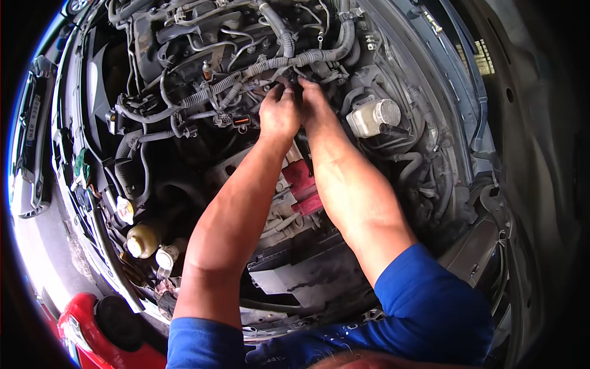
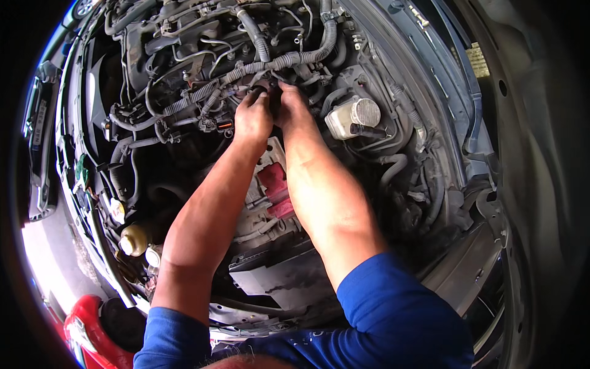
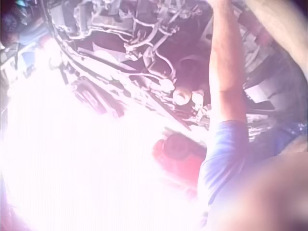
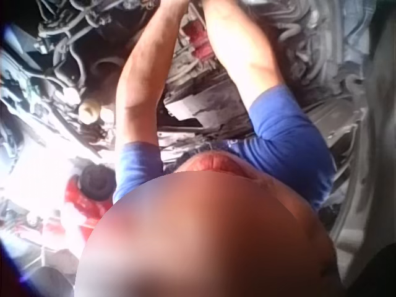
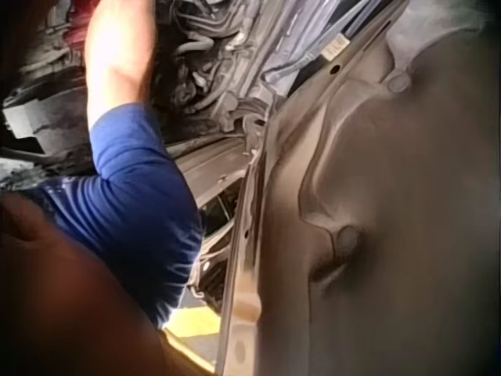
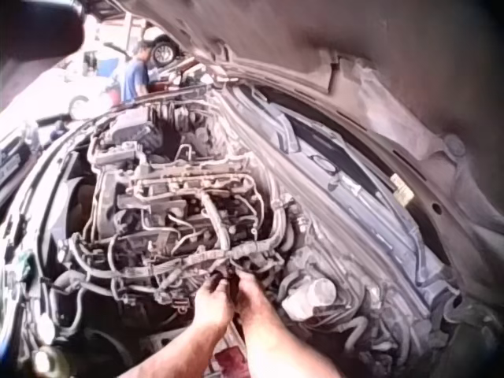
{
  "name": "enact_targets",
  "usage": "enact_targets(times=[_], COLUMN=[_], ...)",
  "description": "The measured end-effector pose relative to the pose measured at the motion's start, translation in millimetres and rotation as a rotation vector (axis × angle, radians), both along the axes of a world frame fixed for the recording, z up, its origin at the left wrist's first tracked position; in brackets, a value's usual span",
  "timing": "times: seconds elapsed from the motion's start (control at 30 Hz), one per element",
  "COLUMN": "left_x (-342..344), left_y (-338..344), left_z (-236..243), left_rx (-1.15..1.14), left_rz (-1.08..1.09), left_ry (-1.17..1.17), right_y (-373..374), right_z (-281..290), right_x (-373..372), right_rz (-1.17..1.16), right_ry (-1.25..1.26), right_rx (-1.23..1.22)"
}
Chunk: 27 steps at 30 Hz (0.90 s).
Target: The recorder is working on various components inside a car engine bay, including wires and brackets, using hand tools.
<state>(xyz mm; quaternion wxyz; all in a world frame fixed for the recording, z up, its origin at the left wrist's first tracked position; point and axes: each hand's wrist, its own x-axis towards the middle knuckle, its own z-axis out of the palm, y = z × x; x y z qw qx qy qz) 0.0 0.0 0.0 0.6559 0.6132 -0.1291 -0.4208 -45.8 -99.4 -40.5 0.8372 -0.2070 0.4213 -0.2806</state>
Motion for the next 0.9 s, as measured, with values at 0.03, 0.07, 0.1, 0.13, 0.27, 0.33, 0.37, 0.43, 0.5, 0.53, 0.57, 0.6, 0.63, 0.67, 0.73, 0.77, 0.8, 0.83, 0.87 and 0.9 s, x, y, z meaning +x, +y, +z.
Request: enact_targets(times=[0.03, 0.07, 0.1, 0.13, 0.27, 0.33, 0.37, 0.43, 0.5, 0.53, 0.57, 0.6, 0.63, 0.67, 0.73, 0.77, 0.8, 0.83, 0.87, 0.9], left_x=[-2.5, -2.3, -4.2, -0.7, 1.3, 1.3, 3.1, 8.0, 8.7, 10.6, 10.9, 9.9, 10.6, 11.9, 9.6, 8.8, 8.9, 7.4, 5.8, 4.8], left_y=[-1.9, -4.6, -37.8, -43.3, -54.1, -54.7, -55.1, -56.7, -58.2, -58.1, -58.4, -61.3, -63.5, -64.0, -62.5, -60.8, -62.5, -64.1, -63.2, -61.6], left_z=[0.1, 0.8, -9.6, -12.5, -20.2, -20.2, -19.4, -17.0, -15.4, -15.6, -16.3, -17.0, -18.2, -20.0, -22.9, -23.4, -22.6, -21.9, -21.9, -22.0], left_rx=[0.039, 0.056, 0.024, 0.032, -0.072, -0.125, -0.113, -0.080, -0.067, -0.043, -0.019, 0.016, 0.002, -0.010, 0.023, -0.089, -0.144, -0.140, -0.146, -0.154], left_rz=[0.050, 0.123, 0.134, 0.148, 0.244, 0.281, 0.278, 0.274, 0.275, 0.253, 0.231, 0.287, 0.285, 0.282, 0.292, 0.285, 0.318, 0.348, 0.347, 0.319], left_ry=[-0.061, -0.056, 0.009, 0.078, 0.304, 0.408, 0.410, 0.412, 0.374, 0.360, 0.345, 0.317, 0.300, 0.283, 0.262, 0.281, 0.275, 0.298, 0.280, 0.318], right_y=[5.3, 10.1, -18.4, -21.0, -34.4, -34.8, -35.2, -34.7, -30.9, -28.6, -26.9, -22.2, -20.9, -18.3, -11.8, -9.5, -8.2, -7.1, -6.2, -4.7], right_z=[2.9, 5.3, -2.3, -7.5, -35.6, -46.5, -49.1, -49.1, -42.9, -37.8, -31.6, -26.0, -19.8, -14.8, -7.1, -3.6, 0.4, 4.0, 7.1, 9.3], right_x=[0.6, 2.2, -0.8, 2.9, 9.5, 15.6, 16.5, 17.9, 15.8, 16.0, 16.5, 14.9, 15.0, 13.8, 12.2, 13.5, 13.8, 13.5, 13.9, 15.2], right_rz=[-0.009, 0.012, -0.033, -0.046, -0.087, -0.205, -0.209, -0.266, -0.229, -0.221, -0.244, -0.205, -0.199, -0.191, -0.217, -0.257, -0.237, -0.238, -0.239, -0.281], right_ry=[-0.038, -0.133, -0.043, 0.000, -0.029, -0.031, -0.066, -0.026, -0.123, -0.141, -0.105, -0.103, -0.116, -0.132, -0.182, -0.174, -0.169, -0.139, -0.178, -0.148], right_rx=[0.060, 0.112, 0.098, 0.121, 0.112, 0.131, 0.098, 0.044, 0.020, 0.012, 0.027, -0.052, -0.034, -0.020, -0.021, -0.008, -0.015, 0.002, 0.002, 0.033])
